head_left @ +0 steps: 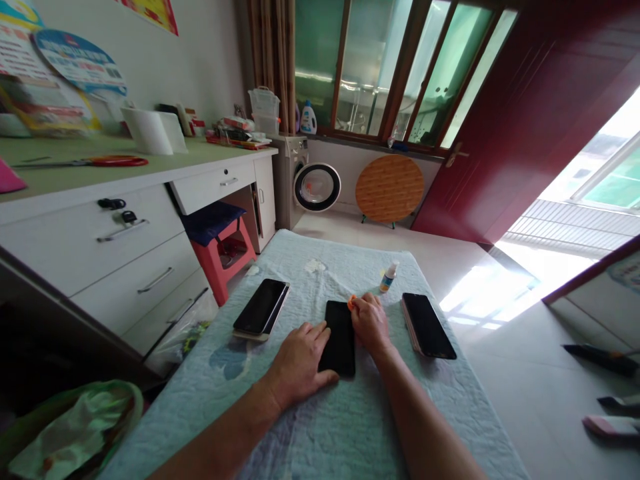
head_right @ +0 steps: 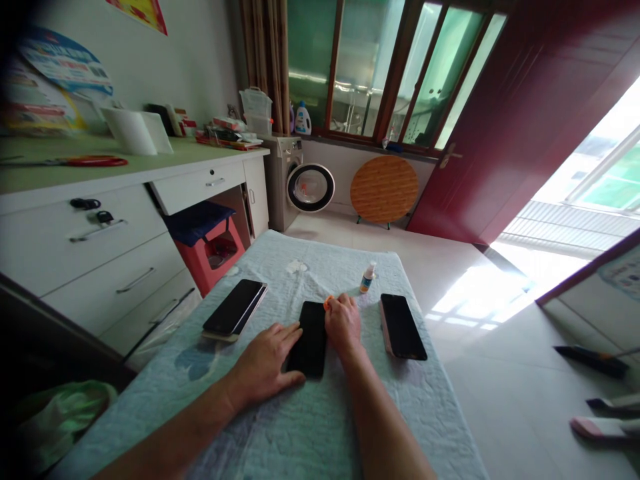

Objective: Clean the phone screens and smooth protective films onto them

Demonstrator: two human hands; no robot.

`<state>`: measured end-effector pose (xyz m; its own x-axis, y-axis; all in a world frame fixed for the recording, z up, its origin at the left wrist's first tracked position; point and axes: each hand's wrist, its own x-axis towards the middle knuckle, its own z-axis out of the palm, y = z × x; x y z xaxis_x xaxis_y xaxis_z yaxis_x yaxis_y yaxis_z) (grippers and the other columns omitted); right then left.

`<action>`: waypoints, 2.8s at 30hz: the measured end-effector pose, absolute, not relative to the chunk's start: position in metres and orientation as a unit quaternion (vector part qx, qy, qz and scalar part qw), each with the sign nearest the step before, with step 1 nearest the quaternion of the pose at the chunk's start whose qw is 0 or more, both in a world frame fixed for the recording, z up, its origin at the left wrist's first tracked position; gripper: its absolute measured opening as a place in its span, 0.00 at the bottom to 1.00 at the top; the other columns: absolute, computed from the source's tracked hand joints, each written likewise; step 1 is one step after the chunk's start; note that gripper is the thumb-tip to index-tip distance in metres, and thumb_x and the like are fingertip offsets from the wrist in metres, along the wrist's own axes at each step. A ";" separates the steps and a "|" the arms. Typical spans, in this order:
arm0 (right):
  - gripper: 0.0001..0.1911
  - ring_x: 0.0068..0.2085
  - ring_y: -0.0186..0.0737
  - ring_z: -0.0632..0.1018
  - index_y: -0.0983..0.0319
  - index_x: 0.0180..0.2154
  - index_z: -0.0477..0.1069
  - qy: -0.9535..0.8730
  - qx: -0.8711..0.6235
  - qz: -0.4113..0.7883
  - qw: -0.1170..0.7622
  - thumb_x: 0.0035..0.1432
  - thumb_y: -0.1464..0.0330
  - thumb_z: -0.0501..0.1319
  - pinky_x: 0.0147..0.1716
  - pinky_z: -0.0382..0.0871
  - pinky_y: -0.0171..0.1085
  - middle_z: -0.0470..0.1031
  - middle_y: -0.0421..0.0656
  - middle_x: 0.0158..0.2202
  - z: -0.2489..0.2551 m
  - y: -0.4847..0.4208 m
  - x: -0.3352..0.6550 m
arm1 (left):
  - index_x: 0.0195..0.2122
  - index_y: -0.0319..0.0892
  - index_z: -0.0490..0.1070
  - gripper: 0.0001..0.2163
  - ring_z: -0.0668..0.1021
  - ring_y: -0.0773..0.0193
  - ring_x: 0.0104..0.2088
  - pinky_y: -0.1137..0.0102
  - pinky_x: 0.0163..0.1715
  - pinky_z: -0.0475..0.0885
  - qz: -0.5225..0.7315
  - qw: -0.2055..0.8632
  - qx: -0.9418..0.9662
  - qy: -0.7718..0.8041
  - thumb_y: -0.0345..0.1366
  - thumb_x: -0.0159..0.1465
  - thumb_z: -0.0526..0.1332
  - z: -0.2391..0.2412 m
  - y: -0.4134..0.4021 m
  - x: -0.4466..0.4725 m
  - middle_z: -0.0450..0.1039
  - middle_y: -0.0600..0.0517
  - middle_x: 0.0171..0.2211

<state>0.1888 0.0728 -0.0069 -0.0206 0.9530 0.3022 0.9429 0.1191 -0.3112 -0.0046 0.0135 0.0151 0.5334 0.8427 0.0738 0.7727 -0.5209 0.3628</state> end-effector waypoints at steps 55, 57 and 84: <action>0.15 0.45 0.42 0.67 0.48 0.49 0.72 -0.736 -0.627 0.075 0.244 0.67 0.65 0.52 0.44 0.56 0.39 0.74 0.40 0.47 -0.015 0.079 0.162 | 0.52 0.42 0.67 0.34 0.70 0.47 0.52 0.55 0.55 0.63 0.227 0.255 0.843 0.416 0.48 0.46 0.73 0.003 0.035 -0.015 0.69 0.44 0.53; 0.14 0.45 0.43 0.67 0.48 0.45 0.75 -0.749 -0.609 0.068 0.252 0.66 0.66 0.53 0.45 0.56 0.39 0.74 0.40 0.45 -0.016 0.079 0.162 | 0.52 0.41 0.68 0.34 0.70 0.47 0.52 0.55 0.55 0.63 0.226 0.255 0.842 0.417 0.49 0.45 0.73 0.003 0.034 -0.015 0.70 0.44 0.53; 0.10 0.38 0.38 0.68 0.57 0.36 0.76 -0.708 -0.661 0.020 0.248 0.65 0.68 0.55 0.40 0.55 0.36 0.71 0.42 0.36 -0.007 0.061 0.180 | 0.52 0.41 0.69 0.32 0.71 0.48 0.53 0.57 0.55 0.64 0.230 0.239 0.845 0.420 0.46 0.47 0.73 -0.002 0.034 -0.015 0.70 0.44 0.54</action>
